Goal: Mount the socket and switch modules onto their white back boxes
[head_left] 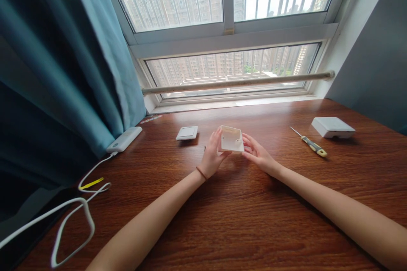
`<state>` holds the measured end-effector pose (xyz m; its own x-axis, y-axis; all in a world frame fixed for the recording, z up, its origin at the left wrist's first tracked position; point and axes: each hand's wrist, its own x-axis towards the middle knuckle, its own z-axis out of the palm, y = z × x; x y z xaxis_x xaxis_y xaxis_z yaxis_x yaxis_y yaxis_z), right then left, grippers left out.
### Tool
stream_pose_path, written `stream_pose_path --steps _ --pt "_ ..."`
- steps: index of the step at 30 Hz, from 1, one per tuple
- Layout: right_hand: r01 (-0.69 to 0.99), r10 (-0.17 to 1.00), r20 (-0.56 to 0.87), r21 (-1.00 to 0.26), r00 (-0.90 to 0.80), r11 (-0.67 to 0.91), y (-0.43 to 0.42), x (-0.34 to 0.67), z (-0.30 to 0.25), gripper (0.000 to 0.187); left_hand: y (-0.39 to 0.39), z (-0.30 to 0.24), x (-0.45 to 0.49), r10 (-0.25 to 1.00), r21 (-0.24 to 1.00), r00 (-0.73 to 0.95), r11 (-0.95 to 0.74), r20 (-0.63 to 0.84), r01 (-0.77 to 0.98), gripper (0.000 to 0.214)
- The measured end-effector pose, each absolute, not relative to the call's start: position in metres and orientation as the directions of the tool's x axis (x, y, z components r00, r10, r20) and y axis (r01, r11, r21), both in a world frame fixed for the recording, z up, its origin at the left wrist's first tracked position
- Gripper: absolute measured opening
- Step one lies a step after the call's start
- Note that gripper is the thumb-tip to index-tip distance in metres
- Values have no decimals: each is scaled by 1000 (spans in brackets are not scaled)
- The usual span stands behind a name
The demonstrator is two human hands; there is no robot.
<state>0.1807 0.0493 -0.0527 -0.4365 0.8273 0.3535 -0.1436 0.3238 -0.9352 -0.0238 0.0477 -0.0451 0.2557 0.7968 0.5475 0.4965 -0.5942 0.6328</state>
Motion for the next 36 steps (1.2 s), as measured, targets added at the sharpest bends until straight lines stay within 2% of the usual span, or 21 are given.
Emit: stream_pose_path --steps 3,6,9,13,16,18,22,24,27,36 --pt "-310 835 314 -933 -453 183 31 173 -42 68 33 -26 -20 736 622 279 -673 616 401 81" --pt "-386 836 287 -917 -467 99 14 164 -37 69 19 -15 -13 711 591 280 -696 644 408 87" --pt "-349 835 255 -934 -488 81 4 159 -39 69 13 -12 -8 703 550 346 -706 622 446 90" --pt "-277 782 217 -959 -584 59 4 159 -47 67 11 -12 -13 707 578 443 -707 551 408 98" --pt "-274 744 201 -961 -637 25 12 162 -52 85 10 -7 -39 731 515 472 -683 493 519 100" --pt "-254 774 162 -967 -612 1 19 165 -58 93 9 -5 -68 767 464 455 -638 452 614 94" --pt "-218 834 98 -976 -543 -27 30 170 -69 80 10 -6 -140 852 417 340 -499 399 759 80" --pt "-225 836 98 -974 -540 -31 32 171 -70 75 13 -7 -173 899 422 323 -426 295 800 76" --pt "-236 840 106 -971 -532 -27 30 171 -67 71 19 -7 -207 947 380 284 -319 148 868 81" --pt "-225 843 130 -974 -522 10 24 169 -59 61 27 -14 -241 968 421 251 -236 21 876 83"
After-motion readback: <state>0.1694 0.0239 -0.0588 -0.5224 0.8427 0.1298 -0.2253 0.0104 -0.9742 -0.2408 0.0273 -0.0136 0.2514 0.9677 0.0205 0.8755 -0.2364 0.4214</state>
